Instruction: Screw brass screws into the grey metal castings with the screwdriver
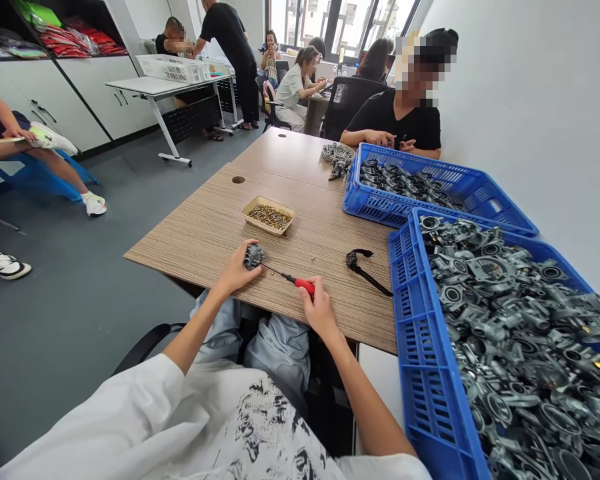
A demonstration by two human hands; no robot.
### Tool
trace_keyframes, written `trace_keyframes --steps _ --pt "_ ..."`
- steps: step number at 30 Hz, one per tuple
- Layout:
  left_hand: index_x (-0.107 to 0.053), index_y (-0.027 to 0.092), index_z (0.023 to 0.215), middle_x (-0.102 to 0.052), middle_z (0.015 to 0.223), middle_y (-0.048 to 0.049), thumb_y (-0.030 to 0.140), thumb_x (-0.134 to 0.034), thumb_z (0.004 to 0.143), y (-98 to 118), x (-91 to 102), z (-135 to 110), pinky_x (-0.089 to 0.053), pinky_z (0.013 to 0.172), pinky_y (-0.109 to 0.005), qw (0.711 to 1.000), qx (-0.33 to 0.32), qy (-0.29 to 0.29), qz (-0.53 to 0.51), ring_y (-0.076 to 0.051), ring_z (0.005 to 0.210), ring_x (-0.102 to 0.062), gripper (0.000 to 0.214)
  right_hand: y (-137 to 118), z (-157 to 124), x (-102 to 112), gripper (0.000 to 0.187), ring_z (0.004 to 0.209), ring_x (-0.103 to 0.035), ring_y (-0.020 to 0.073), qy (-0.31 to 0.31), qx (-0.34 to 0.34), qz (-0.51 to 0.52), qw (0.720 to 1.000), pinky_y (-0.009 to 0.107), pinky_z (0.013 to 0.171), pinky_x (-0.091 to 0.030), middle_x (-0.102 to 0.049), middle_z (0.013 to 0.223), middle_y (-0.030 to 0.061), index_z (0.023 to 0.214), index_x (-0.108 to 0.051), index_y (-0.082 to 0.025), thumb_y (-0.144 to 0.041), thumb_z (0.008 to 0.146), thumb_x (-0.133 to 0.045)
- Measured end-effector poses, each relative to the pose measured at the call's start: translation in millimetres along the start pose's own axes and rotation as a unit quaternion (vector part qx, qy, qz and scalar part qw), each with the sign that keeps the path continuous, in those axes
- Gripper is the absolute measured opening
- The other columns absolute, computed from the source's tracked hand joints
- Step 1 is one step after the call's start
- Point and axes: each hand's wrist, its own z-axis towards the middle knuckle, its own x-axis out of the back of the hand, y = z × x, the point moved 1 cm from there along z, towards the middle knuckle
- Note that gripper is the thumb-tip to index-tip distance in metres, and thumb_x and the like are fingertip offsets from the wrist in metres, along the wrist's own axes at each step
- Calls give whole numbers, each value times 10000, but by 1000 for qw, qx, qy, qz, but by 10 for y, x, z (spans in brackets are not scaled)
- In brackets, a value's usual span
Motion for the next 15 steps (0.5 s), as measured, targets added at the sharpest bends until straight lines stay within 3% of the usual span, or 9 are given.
trace_keyframes --steps 10,15 --pt "-454 262 1379 -601 1315 -76 250 -690 794 -24 -10 -1 -454 1087 -412 1000 -2 -2 -3 -255 1230 -582 631 -19 -6 -13 240 762 -635 219 -16 9 27 999 327 699 -497 -668 950 56 1160 -491 -233 -413 1011 -543" --pt "-454 260 1378 -600 1306 -77 263 -690 795 -27 -12 -3 -457 1091 -418 1000 3 -5 -2 -255 1224 -584 629 -9 -5 -15 222 807 -661 223 -10 12 16 1000 343 755 -517 -681 986 62 1165 -494 -236 -380 1005 -548"
